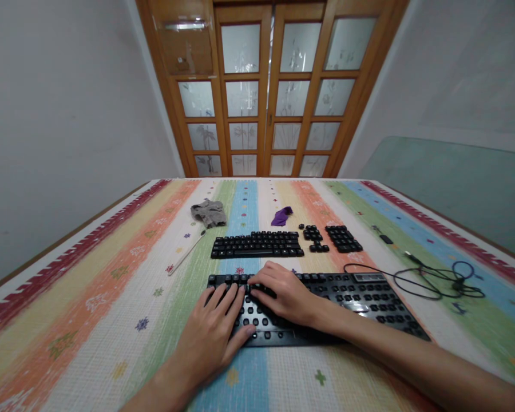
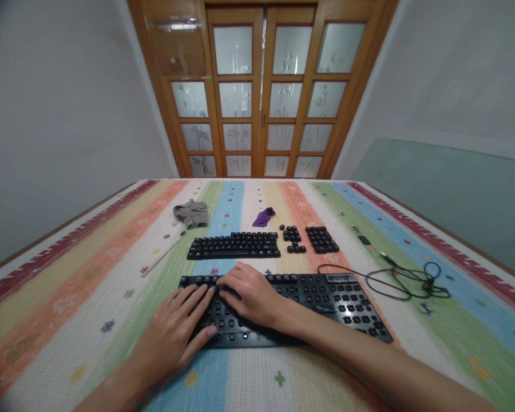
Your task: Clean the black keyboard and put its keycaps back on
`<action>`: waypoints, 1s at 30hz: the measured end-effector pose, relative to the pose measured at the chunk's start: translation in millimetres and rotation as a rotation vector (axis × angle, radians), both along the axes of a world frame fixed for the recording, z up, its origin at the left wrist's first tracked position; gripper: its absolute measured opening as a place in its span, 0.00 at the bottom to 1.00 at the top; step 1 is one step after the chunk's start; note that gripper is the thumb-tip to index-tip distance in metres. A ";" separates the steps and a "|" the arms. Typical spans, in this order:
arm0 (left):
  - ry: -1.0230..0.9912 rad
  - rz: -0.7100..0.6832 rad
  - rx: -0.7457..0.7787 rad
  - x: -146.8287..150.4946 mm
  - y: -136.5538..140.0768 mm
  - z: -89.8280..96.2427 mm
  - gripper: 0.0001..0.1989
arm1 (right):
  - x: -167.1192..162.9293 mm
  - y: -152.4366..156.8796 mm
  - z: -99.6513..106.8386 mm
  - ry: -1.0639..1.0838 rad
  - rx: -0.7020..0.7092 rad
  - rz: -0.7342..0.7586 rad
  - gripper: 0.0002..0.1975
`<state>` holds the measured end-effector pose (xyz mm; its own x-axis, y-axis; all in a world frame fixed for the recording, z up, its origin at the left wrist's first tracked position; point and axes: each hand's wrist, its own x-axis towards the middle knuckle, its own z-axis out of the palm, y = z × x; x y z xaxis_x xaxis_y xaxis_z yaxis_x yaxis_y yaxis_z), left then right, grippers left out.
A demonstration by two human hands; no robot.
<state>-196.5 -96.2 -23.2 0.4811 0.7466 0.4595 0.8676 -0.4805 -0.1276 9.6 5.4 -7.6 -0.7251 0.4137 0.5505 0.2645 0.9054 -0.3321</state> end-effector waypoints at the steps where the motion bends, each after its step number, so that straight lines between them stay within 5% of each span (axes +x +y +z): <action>1: 0.004 -0.002 0.006 0.3 -0.1 0.1 0.29 | -0.4 -0.2 -0.6 0.003 0.018 -0.003 0.06; 12: -0.005 0.013 -0.016 1.4 -0.5 -3.2 0.30 | -0.8 1.1 -5.2 0.013 0.027 0.007 0.06; 30: 0.026 0.018 -0.050 5.1 -2.1 1.6 0.35 | -1.9 -0.2 -8.8 -0.067 0.241 0.008 0.10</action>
<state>-191.4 -98.3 -21.6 0.4783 0.7772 0.4090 0.8731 -0.4710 -0.1260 7.7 5.3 -16.4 -0.7660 0.2703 0.5832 0.2708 0.9585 -0.0886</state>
